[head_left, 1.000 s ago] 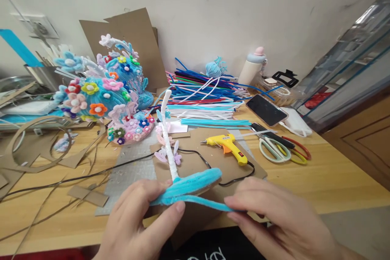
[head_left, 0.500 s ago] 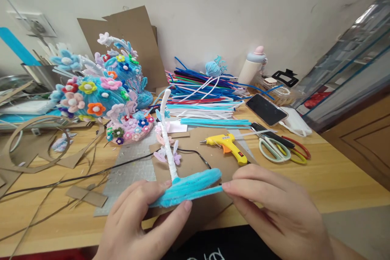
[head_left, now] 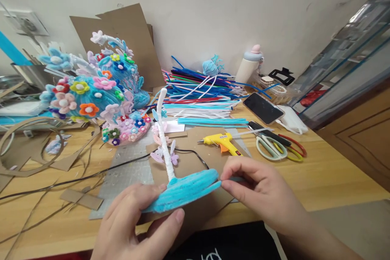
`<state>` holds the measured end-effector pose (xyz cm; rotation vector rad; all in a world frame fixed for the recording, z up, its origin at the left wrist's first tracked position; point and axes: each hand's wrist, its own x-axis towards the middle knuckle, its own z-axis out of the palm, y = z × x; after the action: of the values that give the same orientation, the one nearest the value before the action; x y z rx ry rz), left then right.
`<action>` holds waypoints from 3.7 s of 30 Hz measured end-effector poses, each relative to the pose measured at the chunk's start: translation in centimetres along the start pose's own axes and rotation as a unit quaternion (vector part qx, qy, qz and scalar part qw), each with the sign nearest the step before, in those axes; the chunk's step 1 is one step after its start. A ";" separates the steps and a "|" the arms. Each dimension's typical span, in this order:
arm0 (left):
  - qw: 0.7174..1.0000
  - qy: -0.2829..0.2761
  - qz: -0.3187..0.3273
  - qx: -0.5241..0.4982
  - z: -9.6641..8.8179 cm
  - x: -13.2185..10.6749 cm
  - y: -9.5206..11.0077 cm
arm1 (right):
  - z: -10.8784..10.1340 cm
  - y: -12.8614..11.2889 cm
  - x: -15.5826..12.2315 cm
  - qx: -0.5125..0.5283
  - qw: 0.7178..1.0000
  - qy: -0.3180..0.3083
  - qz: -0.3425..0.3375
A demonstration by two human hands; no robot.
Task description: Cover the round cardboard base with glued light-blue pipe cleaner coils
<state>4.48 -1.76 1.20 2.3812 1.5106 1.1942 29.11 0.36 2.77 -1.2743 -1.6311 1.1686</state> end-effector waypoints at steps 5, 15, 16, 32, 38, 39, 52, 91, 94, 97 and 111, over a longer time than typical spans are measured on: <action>1.000 -0.007 -0.006 0.011 0.0 -0.1 -0.1 | 0.1 0.1 0.3 0.009 1.000 -0.010 0.017; 1.000 -0.013 0.007 0.000 0.0 -0.1 0.0 | 0.3 1.0 1.0 0.046 0.998 -0.044 0.025; 1.000 -0.015 0.011 -0.001 -0.1 -0.2 -0.1 | 0.3 1.1 1.2 0.047 0.998 -0.041 0.009; 0.986 -0.102 0.001 -0.131 -2.0 2.4 1.3 | 1.7 1.2 0.4 0.152 0.985 -0.082 0.011; 0.985 -0.118 0.008 -0.128 -2.1 3.2 2.0 | 2.5 0.5 -0.1 0.141 0.988 -0.066 0.009; 0.985 -0.116 0.005 -0.130 -2.1 3.1 2.1 | 2.6 0.4 -0.2 0.136 0.989 -0.060 0.010; 0.965 -0.140 0.020 -0.221 -1.4 1.2 1.0 | 2.7 -0.1 -2.0 0.031 0.998 -0.006 -0.057; 0.960 -0.112 -0.036 -0.254 -1.7 -0.4 -0.9 | 2.9 -1.0 -1.1 -0.009 0.998 -0.026 -0.059; 0.957 -0.113 -0.046 -0.265 -1.7 -0.5 -0.9 | 3.0 -1.1 -1.1 -0.014 0.998 -0.026 -0.056; 0.954 -0.119 -0.054 -0.271 -2.0 -0.4 -0.7 | 3.0 -1.2 -1.1 -0.014 0.998 -0.028 -0.052; 0.937 -0.118 -0.067 -0.323 -1.5 -0.2 -0.9 | 3.0 -0.9 -1.1 -0.027 0.997 -0.031 -0.067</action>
<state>2.81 -1.90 1.73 1.8656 0.9832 1.1005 26.29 -1.38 2.70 -1.1521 -1.7767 1.0979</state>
